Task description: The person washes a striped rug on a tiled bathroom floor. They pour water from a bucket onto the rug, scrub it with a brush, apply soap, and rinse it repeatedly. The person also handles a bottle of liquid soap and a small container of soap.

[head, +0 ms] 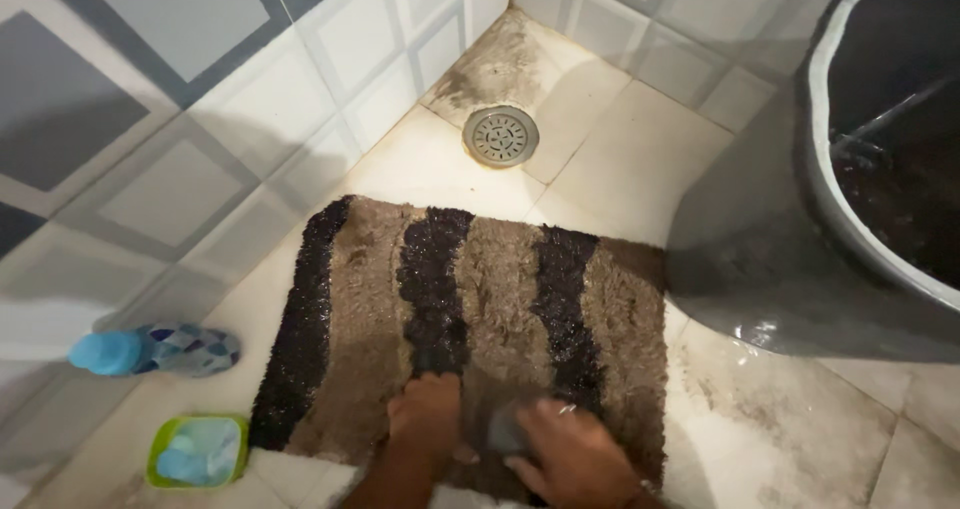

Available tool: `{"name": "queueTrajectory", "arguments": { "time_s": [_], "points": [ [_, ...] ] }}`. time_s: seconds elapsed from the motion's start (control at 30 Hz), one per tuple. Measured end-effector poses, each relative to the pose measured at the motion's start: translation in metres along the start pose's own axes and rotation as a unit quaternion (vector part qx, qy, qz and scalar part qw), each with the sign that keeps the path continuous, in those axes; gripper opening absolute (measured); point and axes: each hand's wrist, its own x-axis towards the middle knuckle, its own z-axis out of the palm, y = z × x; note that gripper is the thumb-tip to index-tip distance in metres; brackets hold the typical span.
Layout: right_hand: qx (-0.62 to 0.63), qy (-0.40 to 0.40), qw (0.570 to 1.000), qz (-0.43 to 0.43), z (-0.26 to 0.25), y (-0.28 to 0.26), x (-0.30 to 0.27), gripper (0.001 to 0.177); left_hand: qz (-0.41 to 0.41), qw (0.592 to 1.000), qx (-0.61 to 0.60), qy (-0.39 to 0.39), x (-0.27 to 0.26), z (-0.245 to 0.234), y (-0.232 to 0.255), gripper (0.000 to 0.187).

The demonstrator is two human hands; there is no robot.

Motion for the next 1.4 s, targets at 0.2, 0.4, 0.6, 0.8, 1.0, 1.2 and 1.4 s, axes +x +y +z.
{"name": "queueTrajectory", "arguments": {
  "time_s": [0.2,0.4,0.6,0.8,1.0,1.2,1.4],
  "points": [
    [-0.593,0.211,0.777,0.013,0.016,0.098,0.018,0.054,-0.025,0.999,0.012,-0.032,0.005,-0.003,0.008,0.094],
    [-0.147,0.078,0.938,0.305,-0.049,0.116,0.037,0.064,-0.043,0.998,0.023,-0.043,0.007,-0.009,0.014,0.094],
    [-0.119,-0.008,0.972,-0.202,0.022,0.029,0.019,0.049,-0.040,0.996,0.013,-0.072,0.022,-0.003,0.008,0.089],
    [-0.097,-0.078,0.964,0.235,-0.050,0.138,0.059,0.052,-0.024,0.996,0.006,-0.087,0.023,0.000,0.003,0.102],
    [-0.074,0.064,0.911,0.400,-0.065,0.094,0.085,0.062,-0.002,0.991,-0.002,-0.137,0.040,-0.002,-0.003,0.102],
    [-0.127,-0.119,0.984,-0.026,0.025,0.011,0.068,0.046,0.011,0.998,-0.011,-0.062,0.038,0.017,-0.012,0.093],
    [-0.321,0.033,0.946,-0.027,-0.010,0.105,0.112,0.045,0.022,0.996,-0.065,-0.053,0.030,0.015,-0.016,0.074]
  ]
}}
